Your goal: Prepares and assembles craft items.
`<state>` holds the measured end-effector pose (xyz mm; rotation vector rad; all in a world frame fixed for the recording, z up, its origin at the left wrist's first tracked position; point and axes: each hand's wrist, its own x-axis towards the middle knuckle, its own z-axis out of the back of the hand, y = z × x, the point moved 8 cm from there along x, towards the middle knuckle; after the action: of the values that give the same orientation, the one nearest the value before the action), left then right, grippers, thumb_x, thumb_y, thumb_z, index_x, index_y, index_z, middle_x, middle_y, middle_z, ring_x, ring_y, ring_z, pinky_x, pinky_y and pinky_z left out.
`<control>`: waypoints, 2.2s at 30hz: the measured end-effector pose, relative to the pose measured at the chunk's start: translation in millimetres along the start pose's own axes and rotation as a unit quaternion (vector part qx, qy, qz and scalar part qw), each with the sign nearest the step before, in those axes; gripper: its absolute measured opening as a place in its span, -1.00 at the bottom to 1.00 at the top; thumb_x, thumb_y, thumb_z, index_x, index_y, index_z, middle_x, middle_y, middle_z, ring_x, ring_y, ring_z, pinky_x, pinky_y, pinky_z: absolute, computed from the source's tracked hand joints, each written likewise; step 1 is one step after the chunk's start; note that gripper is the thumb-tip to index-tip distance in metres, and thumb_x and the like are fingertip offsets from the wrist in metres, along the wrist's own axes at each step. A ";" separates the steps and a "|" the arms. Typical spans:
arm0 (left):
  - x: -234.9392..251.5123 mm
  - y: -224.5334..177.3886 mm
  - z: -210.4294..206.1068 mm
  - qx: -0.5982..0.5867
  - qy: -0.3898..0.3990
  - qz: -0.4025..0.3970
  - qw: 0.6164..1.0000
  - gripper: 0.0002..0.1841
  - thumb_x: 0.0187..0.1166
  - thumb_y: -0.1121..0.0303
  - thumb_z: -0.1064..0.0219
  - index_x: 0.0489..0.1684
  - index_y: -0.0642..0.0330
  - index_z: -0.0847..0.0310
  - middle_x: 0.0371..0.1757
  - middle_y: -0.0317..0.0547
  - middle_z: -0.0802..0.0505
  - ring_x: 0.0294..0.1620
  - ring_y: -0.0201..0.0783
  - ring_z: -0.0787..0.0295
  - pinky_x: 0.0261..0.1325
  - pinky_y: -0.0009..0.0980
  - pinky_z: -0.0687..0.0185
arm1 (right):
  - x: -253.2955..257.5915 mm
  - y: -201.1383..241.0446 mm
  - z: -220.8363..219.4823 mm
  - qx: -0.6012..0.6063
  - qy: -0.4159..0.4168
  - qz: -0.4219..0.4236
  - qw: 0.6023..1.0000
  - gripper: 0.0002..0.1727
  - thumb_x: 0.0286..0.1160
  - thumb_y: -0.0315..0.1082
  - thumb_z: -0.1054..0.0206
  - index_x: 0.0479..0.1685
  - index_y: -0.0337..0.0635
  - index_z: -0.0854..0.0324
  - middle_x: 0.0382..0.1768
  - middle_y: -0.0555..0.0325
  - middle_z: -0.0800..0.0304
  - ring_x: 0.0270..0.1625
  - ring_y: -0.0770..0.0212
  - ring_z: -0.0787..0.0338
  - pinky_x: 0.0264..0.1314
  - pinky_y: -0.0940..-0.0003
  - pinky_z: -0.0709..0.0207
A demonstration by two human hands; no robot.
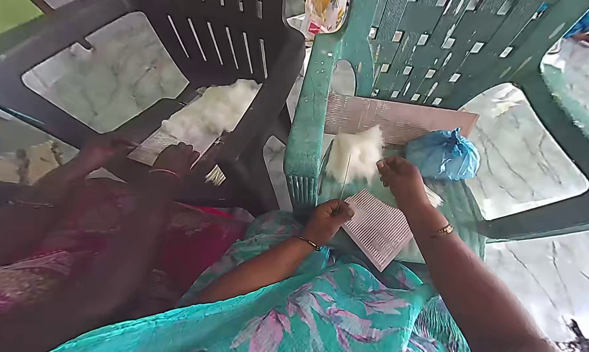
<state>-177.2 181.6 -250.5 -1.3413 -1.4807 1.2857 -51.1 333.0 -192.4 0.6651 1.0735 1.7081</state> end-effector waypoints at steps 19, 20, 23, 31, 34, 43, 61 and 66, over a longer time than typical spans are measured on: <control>2.3 7.9 -3.4 0.019 0.023 0.026 0.999 -0.97 0.62 0.50 -0.32 -0.22 0.25 -0.61 -0.46 -0.39 -0.73 -0.60 -0.65 -0.47 -0.50 -0.70 -0.38 | -91.9 -3.0 -28.9 -0.028 0.118 -0.013 0.993 -0.76 0.57 -0.32 -0.44 0.12 -0.20 -0.76 -0.02 0.15 -0.88 -0.06 0.38 -0.83 0.05 0.37 -0.69; 1.2 8.1 -5.4 0.027 0.034 0.026 0.999 -0.96 0.63 0.50 -0.32 -0.23 0.26 -0.61 -0.46 -0.40 -0.73 -0.59 -0.64 -0.48 -0.49 -0.70 -0.39 | -94.9 -8.0 -30.3 -0.021 0.113 -0.022 0.993 -0.79 0.56 -0.34 -0.45 0.06 -0.21 -0.77 -0.09 0.16 -0.88 -0.10 0.40 -0.81 0.03 0.40 -0.68; -2.1 6.1 -9.8 0.059 0.060 0.024 0.996 -0.95 0.62 0.50 -0.31 -0.23 0.26 -0.63 -0.48 -0.43 -0.71 -0.58 -0.65 -0.49 -0.45 -0.70 -0.42 | -97.5 -19.5 -21.2 0.007 0.062 -0.031 0.998 -0.90 0.57 -0.42 -0.40 -0.11 -0.27 -0.74 -0.25 0.15 -0.83 -0.20 0.39 -0.77 -0.03 0.38 -0.64; -4.3 11.1 -14.9 0.066 0.097 0.029 0.993 -0.93 0.60 0.46 -0.36 -0.13 0.25 -0.63 -0.47 -0.45 -0.68 -0.60 -0.66 -0.44 -0.48 -0.70 -0.37 | -108.3 -27.6 -14.9 0.112 0.045 -0.062 0.991 -0.91 0.59 -0.46 -0.36 -0.08 -0.24 -0.72 -0.31 0.25 -0.82 -0.27 0.46 -0.74 -0.13 0.51 -0.61; -4.6 12.4 -12.6 0.073 0.093 0.022 0.993 -0.94 0.62 0.45 -0.33 -0.26 0.22 -0.65 -0.50 -0.46 -0.72 -0.62 -0.67 -0.45 -0.50 -0.70 -0.36 | -109.7 -29.0 -15.7 0.103 0.013 -0.051 0.993 -0.91 0.61 -0.46 -0.33 -0.10 -0.25 -0.73 -0.35 0.25 -0.81 -0.31 0.47 -0.73 -0.17 0.53 -0.59; -3.7 14.3 -13.3 0.058 0.107 0.042 0.992 -0.94 0.61 0.45 -0.35 -0.26 0.20 -0.69 -0.48 -0.44 -0.76 -0.63 -0.67 -0.44 -0.52 -0.71 -0.33 | -106.2 -25.5 -21.6 0.095 0.061 -0.036 0.993 -0.66 0.52 -0.53 -0.39 0.27 -0.26 -0.65 -0.15 0.15 -0.87 -0.19 0.42 -0.80 -0.03 0.44 -0.69; -13.5 8.5 -9.2 0.227 0.108 0.057 0.966 -0.79 0.70 0.36 -0.30 -0.13 0.39 -0.68 -0.41 -0.29 -0.72 -0.43 -0.60 -0.54 -0.25 -0.62 -0.50 | -105.2 -29.8 -29.0 0.032 0.091 -0.024 0.995 -0.43 0.42 -0.53 -0.48 0.49 -0.16 -0.53 -0.23 0.17 -0.89 -0.28 0.42 -0.81 -0.08 0.42 -0.69; -15.9 8.3 -10.2 0.287 0.094 0.056 0.952 -0.77 0.70 0.32 -0.31 -0.15 0.38 -0.69 -0.42 -0.24 -0.71 -0.40 -0.53 -0.57 -0.18 -0.55 -0.54 | -99.3 -33.3 -18.6 -0.021 0.069 -0.004 0.997 -0.39 0.44 -0.51 -0.49 0.54 -0.11 -0.52 -0.19 0.12 -0.90 -0.25 0.29 -0.82 -0.06 0.25 -0.70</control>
<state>-162.8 167.5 -254.9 -1.1232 -0.8154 1.4680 -14.1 239.1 -226.0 0.5222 1.1302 1.7859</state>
